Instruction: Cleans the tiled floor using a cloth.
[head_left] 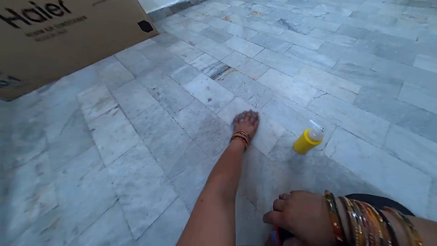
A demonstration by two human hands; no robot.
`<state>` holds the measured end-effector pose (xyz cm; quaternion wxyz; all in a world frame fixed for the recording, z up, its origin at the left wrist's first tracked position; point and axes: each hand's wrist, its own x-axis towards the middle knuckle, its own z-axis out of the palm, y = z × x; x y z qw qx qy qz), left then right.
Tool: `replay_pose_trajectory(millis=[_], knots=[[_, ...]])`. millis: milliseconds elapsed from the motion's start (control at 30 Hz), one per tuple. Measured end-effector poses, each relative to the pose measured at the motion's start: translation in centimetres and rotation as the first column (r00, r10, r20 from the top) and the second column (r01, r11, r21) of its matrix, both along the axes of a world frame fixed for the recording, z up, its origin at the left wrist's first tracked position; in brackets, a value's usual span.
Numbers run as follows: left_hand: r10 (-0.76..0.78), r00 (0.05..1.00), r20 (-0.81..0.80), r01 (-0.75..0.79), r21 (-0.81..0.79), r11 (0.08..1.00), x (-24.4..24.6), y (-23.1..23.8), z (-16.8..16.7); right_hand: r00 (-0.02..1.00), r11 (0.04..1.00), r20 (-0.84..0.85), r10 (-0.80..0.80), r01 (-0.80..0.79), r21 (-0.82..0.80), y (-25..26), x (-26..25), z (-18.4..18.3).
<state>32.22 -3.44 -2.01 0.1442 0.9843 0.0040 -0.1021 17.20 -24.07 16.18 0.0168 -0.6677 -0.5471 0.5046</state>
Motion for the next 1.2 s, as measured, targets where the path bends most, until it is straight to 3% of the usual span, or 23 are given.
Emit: replay_pose_trajectory(millis=[133,267,433,600,733,900,1033,1200], knots=[[0.202,0.979,-0.008,-0.201,0.029,0.979,2.1,7.3,0.6,1.000,1.000,-0.023,-0.004,0.005,0.014,-0.1,0.4,-0.5],[0.411,0.910,0.058,-0.414,0.075,0.907,-1.1,16.9,0.5,0.999,1.000,-0.031,-0.010,0.010,-0.025,0.3,0.8,-1.1],[0.638,0.763,0.107,-0.646,0.113,0.755,-12.8,26.6,1.1,1.000,0.996,-0.022,-0.004,0.002,-0.091,0.8,1.2,-0.8],[0.814,0.576,0.079,-0.814,0.146,0.562,-26.5,30.8,0.6,0.999,0.994,0.013,-0.035,0.036,-0.105,0.6,1.3,-1.1],[0.873,0.481,0.076,-0.869,0.171,0.464,-32.7,29.7,0.3,0.996,0.988,0.052,-0.073,0.079,-0.132,0.6,1.5,-1.2],[0.879,0.469,0.089,-0.875,0.186,0.447,-33.4,24.9,-0.3,0.992,0.983,0.085,-0.093,0.105,-0.148,0.7,1.2,-1.1],[0.805,0.591,0.055,-0.799,0.173,0.575,-32.2,19.5,0.0,0.990,0.988,0.111,-0.090,0.103,-0.118,0.8,0.5,-0.3],[0.587,0.803,0.102,-0.595,0.177,0.784,-28.1,12.4,-1.1,0.990,0.993,0.123,-0.070,0.081,-0.091,0.8,-0.3,0.4]])
